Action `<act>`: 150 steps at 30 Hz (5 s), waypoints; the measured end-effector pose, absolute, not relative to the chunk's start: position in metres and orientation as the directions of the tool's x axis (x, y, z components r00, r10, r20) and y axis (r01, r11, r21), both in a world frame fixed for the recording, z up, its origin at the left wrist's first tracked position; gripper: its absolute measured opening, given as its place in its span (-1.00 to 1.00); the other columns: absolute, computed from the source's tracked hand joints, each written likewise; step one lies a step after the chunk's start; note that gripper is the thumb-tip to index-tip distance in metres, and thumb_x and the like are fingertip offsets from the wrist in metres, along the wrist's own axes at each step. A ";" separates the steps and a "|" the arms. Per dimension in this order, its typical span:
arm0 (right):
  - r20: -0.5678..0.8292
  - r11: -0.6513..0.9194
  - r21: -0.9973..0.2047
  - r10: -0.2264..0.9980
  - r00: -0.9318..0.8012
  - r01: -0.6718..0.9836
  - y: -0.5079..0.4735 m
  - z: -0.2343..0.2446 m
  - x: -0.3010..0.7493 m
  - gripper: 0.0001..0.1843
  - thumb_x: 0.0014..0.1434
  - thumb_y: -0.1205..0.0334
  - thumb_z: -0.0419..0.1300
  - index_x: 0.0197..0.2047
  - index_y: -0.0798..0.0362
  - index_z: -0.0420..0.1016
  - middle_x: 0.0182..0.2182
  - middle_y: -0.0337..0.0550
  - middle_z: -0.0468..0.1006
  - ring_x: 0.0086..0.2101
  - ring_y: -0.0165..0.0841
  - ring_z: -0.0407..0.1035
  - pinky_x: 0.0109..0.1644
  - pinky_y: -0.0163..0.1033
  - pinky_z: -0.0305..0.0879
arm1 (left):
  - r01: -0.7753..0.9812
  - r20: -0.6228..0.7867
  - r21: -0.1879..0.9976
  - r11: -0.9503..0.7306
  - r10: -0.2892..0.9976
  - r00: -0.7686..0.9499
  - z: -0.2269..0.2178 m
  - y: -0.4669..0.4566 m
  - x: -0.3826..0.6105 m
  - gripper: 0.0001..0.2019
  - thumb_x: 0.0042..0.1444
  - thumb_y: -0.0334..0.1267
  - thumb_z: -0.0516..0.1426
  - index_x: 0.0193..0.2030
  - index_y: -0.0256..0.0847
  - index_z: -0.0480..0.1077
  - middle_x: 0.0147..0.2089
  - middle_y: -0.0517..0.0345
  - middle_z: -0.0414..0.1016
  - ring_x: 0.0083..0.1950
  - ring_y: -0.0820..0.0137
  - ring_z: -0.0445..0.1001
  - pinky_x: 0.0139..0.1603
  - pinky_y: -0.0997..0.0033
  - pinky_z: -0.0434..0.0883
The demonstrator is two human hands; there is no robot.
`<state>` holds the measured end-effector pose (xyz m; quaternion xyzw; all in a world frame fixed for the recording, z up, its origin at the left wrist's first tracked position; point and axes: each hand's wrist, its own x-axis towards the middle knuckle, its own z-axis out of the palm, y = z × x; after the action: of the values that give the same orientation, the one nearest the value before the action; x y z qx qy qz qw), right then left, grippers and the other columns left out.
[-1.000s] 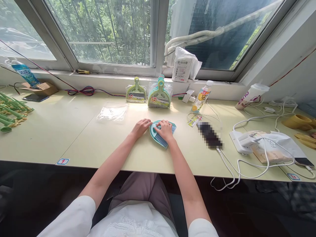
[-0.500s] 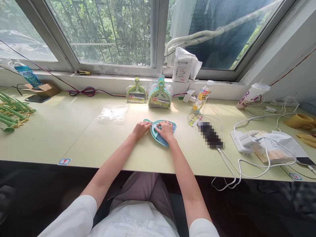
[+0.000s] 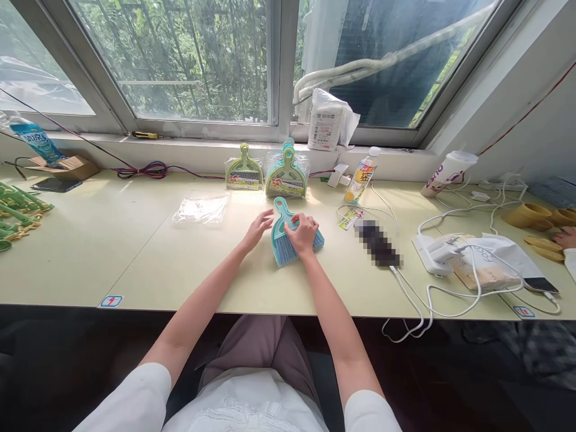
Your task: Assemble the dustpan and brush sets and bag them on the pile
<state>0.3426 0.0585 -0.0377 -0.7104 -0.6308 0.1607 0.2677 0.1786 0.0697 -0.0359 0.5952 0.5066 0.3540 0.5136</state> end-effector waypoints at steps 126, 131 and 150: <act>-0.444 -0.404 -0.891 0.869 0.218 -0.206 0.074 -0.077 0.370 -0.32 -0.29 0.19 0.37 -0.03 0.04 0.33 -0.27 -0.19 0.51 -0.23 -0.33 0.43 -0.09 -0.18 0.39 | -0.156 -0.401 0.879 0.450 0.877 0.266 -0.050 0.084 0.150 -0.32 -0.20 -0.32 0.31 0.08 -0.16 0.11 -0.05 0.02 0.45 -0.03 0.19 0.47 -0.07 0.17 0.43; -0.406 -0.358 -0.904 0.891 0.202 -0.234 0.073 -0.081 0.372 -0.34 -0.30 0.20 0.38 -0.05 0.03 0.35 -0.22 -0.19 0.51 -0.20 -0.34 0.43 -0.10 -0.22 0.38 | -0.155 -0.414 0.868 0.472 0.860 0.299 -0.045 0.080 0.149 -0.42 -0.01 -0.11 0.24 0.10 -0.12 0.09 0.03 -0.01 0.42 0.02 0.18 0.46 -0.09 0.20 0.42; -0.464 -0.390 -0.852 0.871 0.159 -0.349 0.071 -0.067 0.366 -0.50 -0.13 0.10 0.35 -0.09 0.03 0.38 -0.15 -0.16 0.54 -0.20 -0.37 0.46 -0.11 -0.28 0.41 | -0.151 -0.383 0.892 0.426 0.890 0.248 -0.055 0.083 0.151 -0.33 -0.19 -0.24 0.35 0.05 -0.16 0.13 0.03 0.00 0.39 0.07 0.17 0.41 0.05 0.11 0.40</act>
<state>0.3664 0.0709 -0.0665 -0.5715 -0.2285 0.6070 0.5027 0.1511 0.0831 -0.0554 0.3812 0.4842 0.3761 0.6919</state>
